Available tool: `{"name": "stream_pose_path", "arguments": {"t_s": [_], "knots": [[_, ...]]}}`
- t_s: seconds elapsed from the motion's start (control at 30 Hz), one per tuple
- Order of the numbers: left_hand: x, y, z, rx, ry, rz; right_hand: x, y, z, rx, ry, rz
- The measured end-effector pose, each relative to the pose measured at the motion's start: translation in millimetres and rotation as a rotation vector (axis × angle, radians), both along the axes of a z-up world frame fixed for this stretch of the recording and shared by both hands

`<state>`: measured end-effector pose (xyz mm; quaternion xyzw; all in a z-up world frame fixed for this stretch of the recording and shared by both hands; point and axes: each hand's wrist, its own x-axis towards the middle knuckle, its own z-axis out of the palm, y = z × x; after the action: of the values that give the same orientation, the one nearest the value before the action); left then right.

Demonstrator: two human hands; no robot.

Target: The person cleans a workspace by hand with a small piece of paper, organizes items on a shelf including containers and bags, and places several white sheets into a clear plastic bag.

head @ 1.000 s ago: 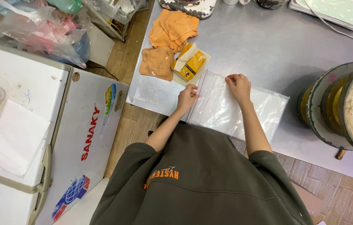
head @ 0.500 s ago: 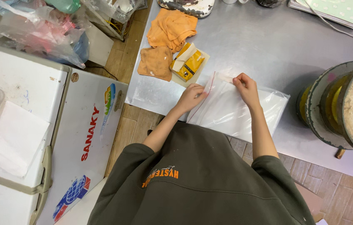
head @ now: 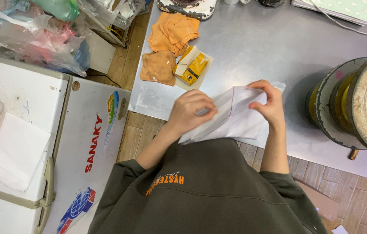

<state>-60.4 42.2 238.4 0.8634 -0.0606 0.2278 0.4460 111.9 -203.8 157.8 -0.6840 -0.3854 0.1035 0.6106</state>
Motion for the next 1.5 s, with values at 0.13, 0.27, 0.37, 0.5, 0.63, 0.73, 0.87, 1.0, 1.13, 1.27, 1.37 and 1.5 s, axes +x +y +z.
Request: {"name": "stream_pose_path", "arguments": {"t_s": [0.13, 0.27, 0.37, 0.5, 0.63, 0.73, 0.87, 1.0, 1.13, 1.27, 1.37, 1.5], "knots": [[-1.2, 12.0, -14.6, -0.022, 0.140, 0.156, -6.5, 15.2, 16.9, -0.144, -0.079, 0.024], [-11.1, 13.7, -46.5, 0.257, -0.135, 0.287, -8.8, 39.0, 2.9, -0.262, 0.082, 0.017], [-15.0, 18.9, -89.8, 0.218, -0.049, 0.284, -10.7, 58.4, -16.1, -0.300, 0.160, 0.025], [-6.5, 40.6, -161.3, -0.530, 0.322, 0.236, -6.9, 66.7, -35.7, -0.260, 0.230, -0.026], [2.7, 53.2, -213.5, -0.653, 0.418, -0.018, 1.3, 72.8, -52.2, -0.277, 0.300, -0.039], [14.9, 55.7, -235.0, -0.342, 0.423, -0.089, 9.6, 76.4, -62.9, -0.284, 0.313, -0.027], [40.0, 52.8, -267.9, -0.373, 0.395, -0.186, 21.5, 82.7, -70.2, -0.337, 0.303, -0.008], [57.6, 52.8, -310.2, -0.593, 0.565, -0.047, 19.3, 79.2, -80.4, -0.413, 0.026, -0.084], [56.3, 62.1, -305.0, -0.717, 0.695, 0.045, 10.9, 58.8, -105.9, -0.383, -0.096, -0.193], [46.4, 64.3, -267.8, -0.553, 0.650, 0.326, 4.0, 17.4, -137.0, -0.420, -0.006, -0.407], [34.3, 67.4, -256.7, -0.362, 0.597, 0.537, -3.9, -18.8, -156.9, -0.437, -0.042, -0.483], [22.0, 65.8, -260.7, -0.009, 0.093, 0.629, -16.6, -53.9, -173.7, -0.500, -0.087, -0.641]]}}
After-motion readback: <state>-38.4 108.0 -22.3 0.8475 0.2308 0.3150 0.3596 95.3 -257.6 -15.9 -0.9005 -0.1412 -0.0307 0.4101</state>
